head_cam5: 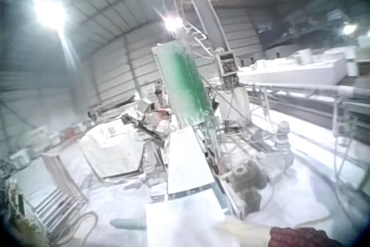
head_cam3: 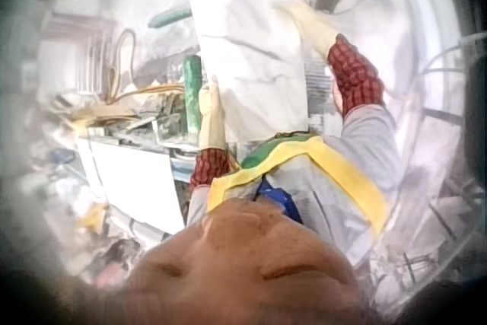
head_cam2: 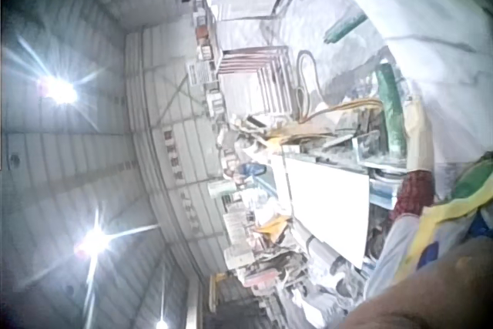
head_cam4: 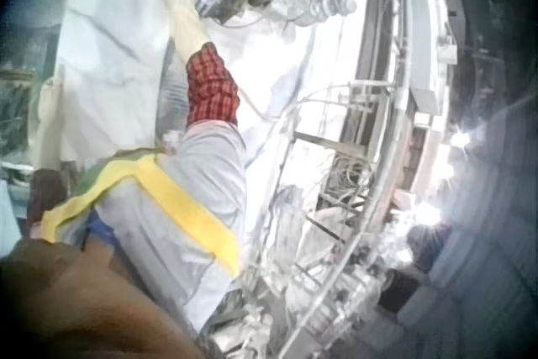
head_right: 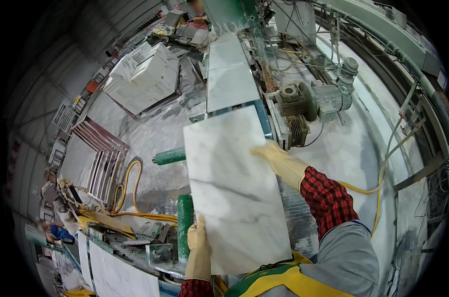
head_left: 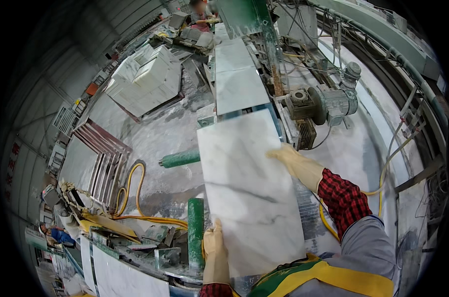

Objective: The person repeatedly picks up large white marble-like slabs from a conveyor, lifts and turns them over, and places them back onto the conveyor. The person handles the slabs one at a time, flipping each slab and returning it to the line in a repetitive cycle.

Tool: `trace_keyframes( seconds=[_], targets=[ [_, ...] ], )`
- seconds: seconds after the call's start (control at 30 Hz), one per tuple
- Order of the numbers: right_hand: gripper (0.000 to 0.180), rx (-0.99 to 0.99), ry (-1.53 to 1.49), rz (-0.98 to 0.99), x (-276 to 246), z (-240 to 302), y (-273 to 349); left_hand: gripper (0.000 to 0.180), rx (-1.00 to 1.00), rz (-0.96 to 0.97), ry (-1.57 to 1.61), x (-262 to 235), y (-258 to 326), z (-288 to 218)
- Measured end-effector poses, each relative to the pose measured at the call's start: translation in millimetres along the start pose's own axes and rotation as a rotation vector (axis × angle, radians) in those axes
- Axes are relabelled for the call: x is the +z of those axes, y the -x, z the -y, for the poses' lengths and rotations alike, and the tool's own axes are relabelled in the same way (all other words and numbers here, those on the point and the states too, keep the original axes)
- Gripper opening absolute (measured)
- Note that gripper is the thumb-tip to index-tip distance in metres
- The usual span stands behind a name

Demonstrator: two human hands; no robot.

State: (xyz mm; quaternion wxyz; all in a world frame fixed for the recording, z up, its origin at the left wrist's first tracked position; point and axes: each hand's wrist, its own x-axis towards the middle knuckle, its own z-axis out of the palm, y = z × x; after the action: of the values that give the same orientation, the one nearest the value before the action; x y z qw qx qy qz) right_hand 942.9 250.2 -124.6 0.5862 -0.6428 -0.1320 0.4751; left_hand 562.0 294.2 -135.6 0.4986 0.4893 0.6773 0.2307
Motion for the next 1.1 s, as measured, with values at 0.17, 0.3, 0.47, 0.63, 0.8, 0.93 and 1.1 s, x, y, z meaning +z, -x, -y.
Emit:
trace_keyframes(
  seconds=[0.17, 0.3, 0.47, 0.63, 0.8, 0.93, 1.1],
  targets=[
    [0.044, -0.19, 0.485, -0.123, -40.7, -60.7, -38.1, 0.059, 0.101, 0.151, -0.206, 20.4, -28.5, 28.2],
    [0.052, -0.719, 1.011, -0.014, -66.7, -87.7, -49.3, 0.066, 0.423, 0.186, -0.433, 21.9, -46.7, 40.1],
    [0.05, -0.31, 0.609, -0.096, -76.6, -119.2, -107.8, 0.065, 0.32, 0.354, -0.632, 36.6, -85.5, 8.4],
    [0.047, 0.0, -0.023, -0.167, -38.5, -106.5, -44.4, 0.067, 0.324, 0.392, -0.661, 47.2, -129.3, 19.8],
    [0.046, 0.136, -0.25, -0.008, 5.9, -93.9, 102.1, 0.07, 0.17, 0.505, -0.521, 52.4, -131.8, -43.1],
    [0.048, 0.077, 0.028, -0.025, 1.7, -167.0, 119.7, 0.067, 0.214, 0.48, -0.444, 76.1, -177.2, -15.5],
    [0.045, -0.06, 0.199, -0.066, 3.4, -172.9, 104.8, 0.065, 0.068, 0.805, -0.036, 56.9, -181.9, -23.8]
  ],
)
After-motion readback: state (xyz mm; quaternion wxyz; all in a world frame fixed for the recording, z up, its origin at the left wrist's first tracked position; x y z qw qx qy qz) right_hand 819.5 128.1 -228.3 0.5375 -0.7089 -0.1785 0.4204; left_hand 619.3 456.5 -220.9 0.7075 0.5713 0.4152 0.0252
